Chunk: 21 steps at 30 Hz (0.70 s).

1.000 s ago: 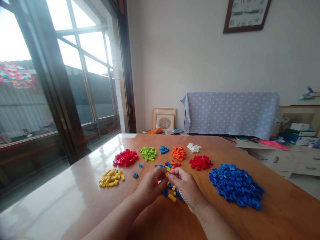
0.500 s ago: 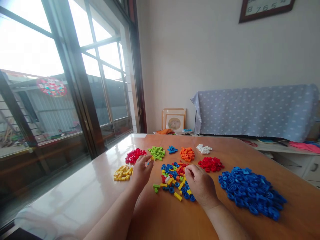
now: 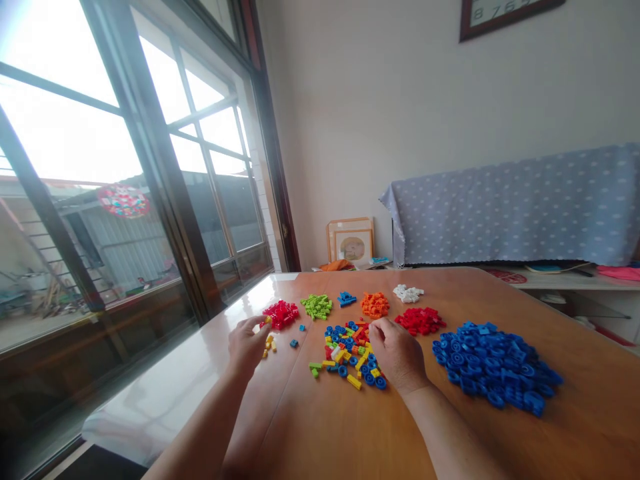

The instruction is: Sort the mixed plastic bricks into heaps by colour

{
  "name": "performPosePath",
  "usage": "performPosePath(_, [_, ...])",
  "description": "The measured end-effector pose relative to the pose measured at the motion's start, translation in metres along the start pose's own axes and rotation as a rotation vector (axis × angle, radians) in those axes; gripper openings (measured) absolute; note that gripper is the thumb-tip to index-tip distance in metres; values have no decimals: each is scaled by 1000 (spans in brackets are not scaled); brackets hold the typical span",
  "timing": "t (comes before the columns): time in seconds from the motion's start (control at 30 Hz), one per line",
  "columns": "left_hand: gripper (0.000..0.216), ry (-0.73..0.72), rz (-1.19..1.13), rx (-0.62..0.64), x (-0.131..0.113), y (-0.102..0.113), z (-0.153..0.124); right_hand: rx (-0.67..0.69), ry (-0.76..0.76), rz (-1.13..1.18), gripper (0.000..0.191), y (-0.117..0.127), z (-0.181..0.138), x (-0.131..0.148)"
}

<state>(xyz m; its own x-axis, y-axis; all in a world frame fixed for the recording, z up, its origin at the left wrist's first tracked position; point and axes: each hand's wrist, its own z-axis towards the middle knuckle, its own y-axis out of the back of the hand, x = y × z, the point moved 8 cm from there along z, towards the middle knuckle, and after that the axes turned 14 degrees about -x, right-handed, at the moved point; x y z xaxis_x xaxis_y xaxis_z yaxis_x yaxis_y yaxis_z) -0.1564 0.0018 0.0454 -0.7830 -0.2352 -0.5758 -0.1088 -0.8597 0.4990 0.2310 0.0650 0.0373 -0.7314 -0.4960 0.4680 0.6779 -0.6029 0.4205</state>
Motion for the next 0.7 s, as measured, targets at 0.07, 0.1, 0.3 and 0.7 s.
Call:
performPosePath(0.07, [33, 2, 114, -24, 21, 15, -2, -1, -4, -1, 32, 0, 0, 1])
performPosePath(0.1, [33, 20, 165, -29, 32, 21, -4, -2, -5, -1, 32, 0, 0, 1])
performPosePath(0.3, [35, 16, 311, -29, 60, 32, -24, 2, -11, 27, 34, -1, -2, 1])
performPosePath(0.7, [37, -84, 355, 26, 62, 12, -28, 4, -58, 68, 36, 2, 0, -5])
